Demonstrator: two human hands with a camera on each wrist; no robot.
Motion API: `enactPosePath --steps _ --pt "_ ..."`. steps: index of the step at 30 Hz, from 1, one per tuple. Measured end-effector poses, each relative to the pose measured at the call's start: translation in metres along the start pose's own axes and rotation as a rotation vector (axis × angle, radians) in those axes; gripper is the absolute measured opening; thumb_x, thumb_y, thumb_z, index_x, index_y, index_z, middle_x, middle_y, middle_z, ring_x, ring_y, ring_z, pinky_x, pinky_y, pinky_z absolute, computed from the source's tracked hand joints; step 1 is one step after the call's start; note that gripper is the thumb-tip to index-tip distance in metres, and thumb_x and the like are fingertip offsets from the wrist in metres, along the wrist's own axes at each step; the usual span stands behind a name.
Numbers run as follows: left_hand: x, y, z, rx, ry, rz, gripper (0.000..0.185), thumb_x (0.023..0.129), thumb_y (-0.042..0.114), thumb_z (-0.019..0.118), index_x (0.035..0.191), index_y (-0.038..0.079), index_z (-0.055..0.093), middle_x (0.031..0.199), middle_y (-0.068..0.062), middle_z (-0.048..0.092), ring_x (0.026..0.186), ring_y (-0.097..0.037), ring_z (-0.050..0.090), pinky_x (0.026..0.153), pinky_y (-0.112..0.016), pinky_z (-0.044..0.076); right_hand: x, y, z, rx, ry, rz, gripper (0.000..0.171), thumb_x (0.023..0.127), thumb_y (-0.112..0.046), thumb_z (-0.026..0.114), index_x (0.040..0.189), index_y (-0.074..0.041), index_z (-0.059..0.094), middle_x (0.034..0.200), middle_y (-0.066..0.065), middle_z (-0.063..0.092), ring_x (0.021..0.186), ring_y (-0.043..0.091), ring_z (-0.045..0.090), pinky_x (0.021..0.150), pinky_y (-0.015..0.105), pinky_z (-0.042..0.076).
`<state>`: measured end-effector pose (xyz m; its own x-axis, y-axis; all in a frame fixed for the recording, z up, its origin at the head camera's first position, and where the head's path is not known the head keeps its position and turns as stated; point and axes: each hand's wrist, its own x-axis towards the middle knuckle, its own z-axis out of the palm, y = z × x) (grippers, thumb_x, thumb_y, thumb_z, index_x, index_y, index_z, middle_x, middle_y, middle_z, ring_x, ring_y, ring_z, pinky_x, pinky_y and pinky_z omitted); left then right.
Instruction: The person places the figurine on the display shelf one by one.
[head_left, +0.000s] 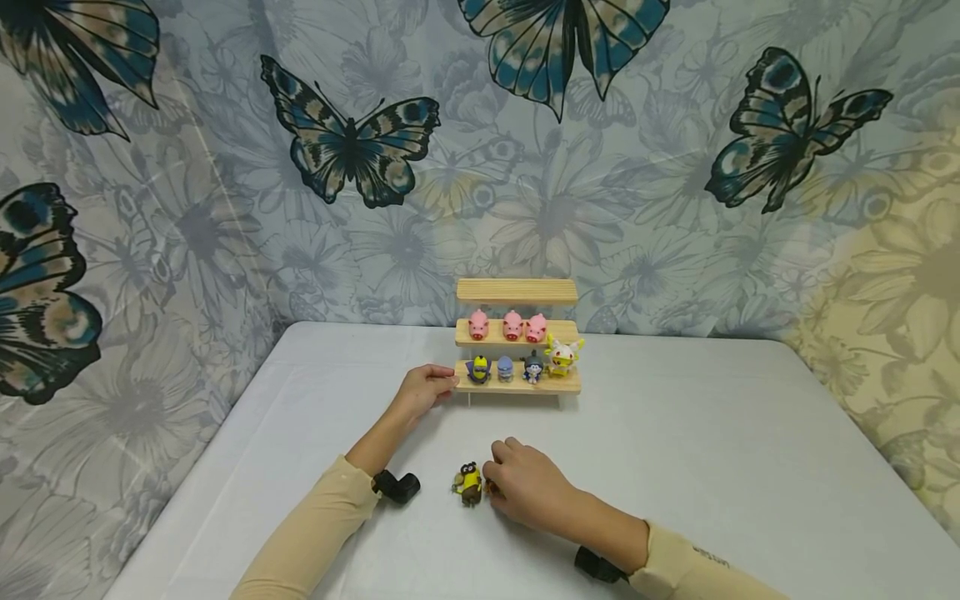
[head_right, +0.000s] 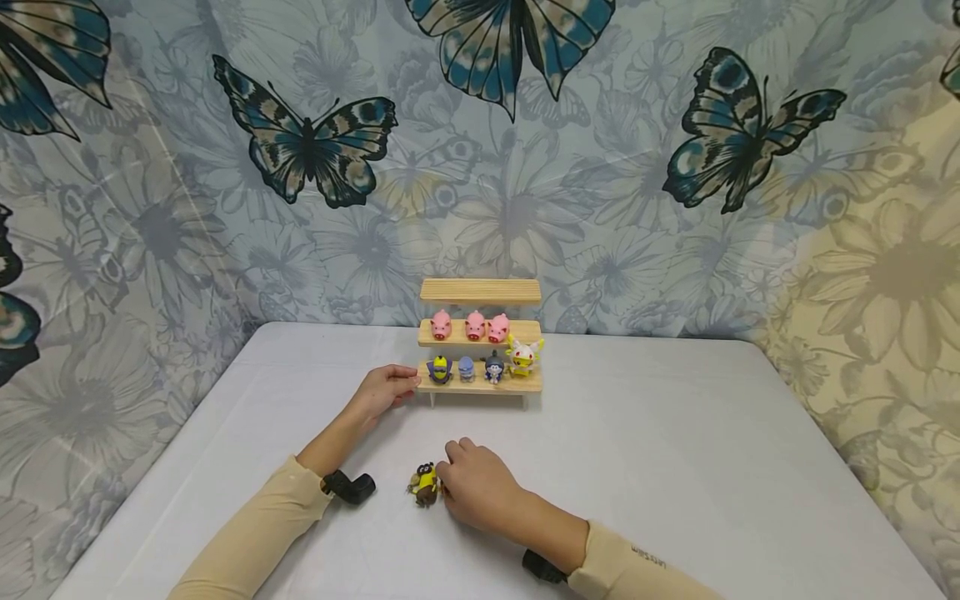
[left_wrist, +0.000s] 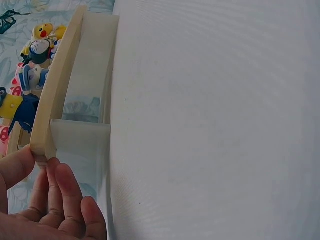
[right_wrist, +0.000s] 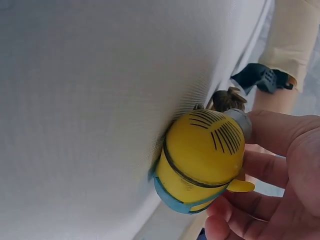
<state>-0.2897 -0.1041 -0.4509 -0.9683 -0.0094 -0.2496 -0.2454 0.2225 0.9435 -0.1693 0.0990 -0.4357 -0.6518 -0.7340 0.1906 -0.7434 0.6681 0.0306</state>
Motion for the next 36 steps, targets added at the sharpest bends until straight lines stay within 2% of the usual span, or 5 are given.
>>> enactPosePath --steps 6,14,27,32,36 --pt "0.0 0.0 0.0 -0.001 -0.001 -0.003 0.028 0.092 0.021 0.068 0.115 0.005 0.065 0.092 -0.002 0.068 0.084 -0.015 0.063 0.071 -0.026 0.047 0.0 0.001 -0.002 -0.024 0.039 0.005 0.01 0.078 -0.02 0.077 0.078 -0.015 0.069 0.074 -0.004 0.051 0.067 0.009 0.04 0.056 0.021 0.035" --pt "0.001 -0.001 0.0 -0.002 0.005 -0.004 0.028 0.092 0.021 0.068 0.115 0.005 0.065 0.092 -0.002 0.068 0.085 -0.015 0.064 0.072 -0.027 0.047 0.001 0.006 -0.004 0.006 0.029 0.033 0.009 0.08 -0.02 0.077 0.08 -0.015 0.069 0.076 -0.005 0.054 0.067 0.008 0.043 0.058 0.02 0.038" --pt "0.002 -0.001 0.0 -0.002 -0.001 -0.006 0.029 0.092 0.021 0.068 0.115 0.005 0.065 0.093 -0.003 0.068 0.085 -0.014 0.063 0.072 -0.027 0.047 0.002 0.017 -0.008 0.023 0.073 0.095 0.01 0.076 -0.015 0.078 0.078 -0.012 0.069 0.073 -0.003 0.062 0.066 0.011 0.05 0.06 0.023 0.043" --pt "0.001 -0.002 0.0 0.004 -0.005 -0.009 0.029 0.092 0.022 0.068 0.115 0.005 0.065 0.091 -0.002 0.067 0.085 -0.015 0.063 0.072 -0.027 0.047 0.001 0.022 -0.011 0.074 0.051 0.143 0.01 0.077 -0.017 0.079 0.08 -0.013 0.071 0.075 -0.004 0.062 0.069 0.011 0.052 0.06 0.023 0.044" --pt "0.002 -0.001 0.0 0.008 -0.002 -0.015 0.029 0.092 0.022 0.069 0.115 0.006 0.065 0.092 -0.002 0.067 0.084 -0.014 0.063 0.072 -0.027 0.047 0.0 0.029 -0.014 0.165 0.032 0.197 0.007 0.079 -0.017 0.077 0.083 -0.013 0.073 0.078 -0.004 0.063 0.073 0.011 0.054 0.059 0.023 0.045"
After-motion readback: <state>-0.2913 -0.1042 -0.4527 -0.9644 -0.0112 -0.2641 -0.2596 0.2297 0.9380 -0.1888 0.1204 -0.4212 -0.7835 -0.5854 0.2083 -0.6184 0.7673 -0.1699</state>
